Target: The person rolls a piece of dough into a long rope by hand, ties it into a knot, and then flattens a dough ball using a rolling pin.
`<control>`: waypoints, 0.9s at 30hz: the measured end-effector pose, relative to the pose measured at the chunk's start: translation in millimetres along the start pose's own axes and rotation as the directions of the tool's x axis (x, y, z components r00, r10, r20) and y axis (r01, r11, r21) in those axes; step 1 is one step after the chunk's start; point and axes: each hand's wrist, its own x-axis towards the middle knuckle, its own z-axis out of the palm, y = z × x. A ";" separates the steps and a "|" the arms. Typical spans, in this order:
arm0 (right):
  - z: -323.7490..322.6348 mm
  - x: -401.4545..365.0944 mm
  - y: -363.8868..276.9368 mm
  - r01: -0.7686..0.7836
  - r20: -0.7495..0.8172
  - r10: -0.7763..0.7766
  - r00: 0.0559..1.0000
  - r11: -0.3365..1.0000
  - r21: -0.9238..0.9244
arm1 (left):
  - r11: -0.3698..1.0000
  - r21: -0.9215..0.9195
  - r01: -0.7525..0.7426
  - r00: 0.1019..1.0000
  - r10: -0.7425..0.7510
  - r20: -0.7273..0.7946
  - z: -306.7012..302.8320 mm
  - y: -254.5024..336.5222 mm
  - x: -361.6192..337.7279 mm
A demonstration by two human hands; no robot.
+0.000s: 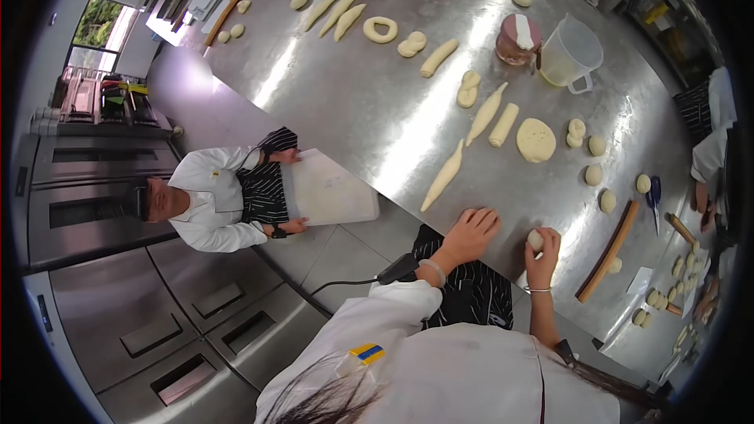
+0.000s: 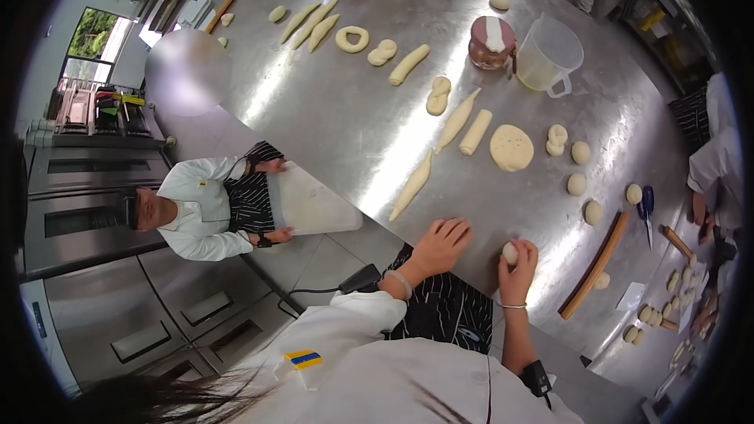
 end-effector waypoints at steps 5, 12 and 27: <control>-66.7 67.9 -5.0 0.016 -0.145 -0.016 0.989 1.000 -0.006 | 1.000 -0.015 -0.008 1.000 0.008 0.015 -8.1 1.5 3.2; -144.5 206.5 111.1 0.035 -0.391 -0.223 0.893 0.900 -0.435 | 0.998 0.026 0.055 0.995 -0.053 -0.079 6.0 7.9 6.1; -69.4 177.0 -74.6 0.616 -0.223 -0.582 0.782 0.776 0.135 | 0.133 -0.591 0.795 -0.137 -0.911 -0.388 48.5 -2.5 -223.8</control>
